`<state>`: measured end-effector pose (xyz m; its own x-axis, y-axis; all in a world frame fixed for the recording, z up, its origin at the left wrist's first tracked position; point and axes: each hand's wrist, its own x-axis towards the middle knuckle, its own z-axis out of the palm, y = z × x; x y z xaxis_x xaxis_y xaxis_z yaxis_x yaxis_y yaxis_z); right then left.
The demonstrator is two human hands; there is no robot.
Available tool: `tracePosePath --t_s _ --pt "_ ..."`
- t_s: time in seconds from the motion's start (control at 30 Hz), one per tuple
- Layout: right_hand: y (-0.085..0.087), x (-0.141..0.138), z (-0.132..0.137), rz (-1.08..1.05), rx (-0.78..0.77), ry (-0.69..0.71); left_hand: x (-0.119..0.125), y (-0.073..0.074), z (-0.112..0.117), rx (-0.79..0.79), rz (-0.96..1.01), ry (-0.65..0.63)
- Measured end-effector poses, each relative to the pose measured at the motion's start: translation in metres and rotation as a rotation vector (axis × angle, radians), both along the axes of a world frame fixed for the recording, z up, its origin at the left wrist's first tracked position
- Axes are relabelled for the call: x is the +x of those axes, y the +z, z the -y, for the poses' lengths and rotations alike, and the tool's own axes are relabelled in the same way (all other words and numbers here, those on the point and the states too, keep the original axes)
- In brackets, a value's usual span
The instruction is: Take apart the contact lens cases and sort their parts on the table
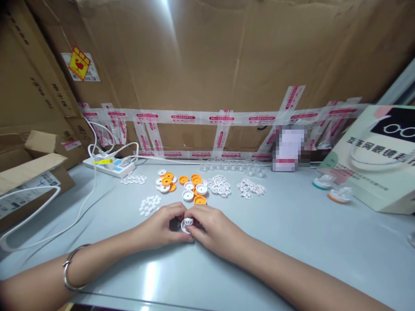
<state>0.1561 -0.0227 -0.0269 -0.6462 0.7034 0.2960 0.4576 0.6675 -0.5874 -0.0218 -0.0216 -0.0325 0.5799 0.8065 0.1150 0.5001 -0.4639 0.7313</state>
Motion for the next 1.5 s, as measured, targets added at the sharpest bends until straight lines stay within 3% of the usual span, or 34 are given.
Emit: tracePosePath --t_s 0.13,0.23,0.53,0.7,0.87,1.17,1.33,1.5 --pt "0.007 0.002 0.006 -0.133 0.054 -0.071 0.001 -0.003 0.001 -0.002 0.018 0.015" --pt "0.015 0.003 0.009 -0.187 0.002 -0.107 0.001 -0.003 0.002 0.005 0.022 0.022" --pt "0.026 0.004 0.01 -0.503 -0.443 -0.111 0.0 -0.003 0.001 0.02 0.042 0.009" --pt "0.026 0.004 0.009 -0.737 -0.591 -0.077 0.001 0.01 0.006 0.114 0.234 0.099" --pt "0.026 0.0 0.009 -0.771 -0.606 -0.078 0.004 0.023 0.016 0.157 0.488 0.14" --pt "0.024 -0.004 0.013 -0.754 -0.598 -0.113 0.01 0.024 0.021 -0.058 0.711 0.15" --pt "0.024 -0.003 0.01 -0.683 -0.481 -0.192 0.007 0.03 0.02 0.081 0.616 0.201" --pt "0.026 -0.002 0.01 -0.67 -0.438 -0.251 0.002 0.031 0.016 0.371 0.424 0.218"
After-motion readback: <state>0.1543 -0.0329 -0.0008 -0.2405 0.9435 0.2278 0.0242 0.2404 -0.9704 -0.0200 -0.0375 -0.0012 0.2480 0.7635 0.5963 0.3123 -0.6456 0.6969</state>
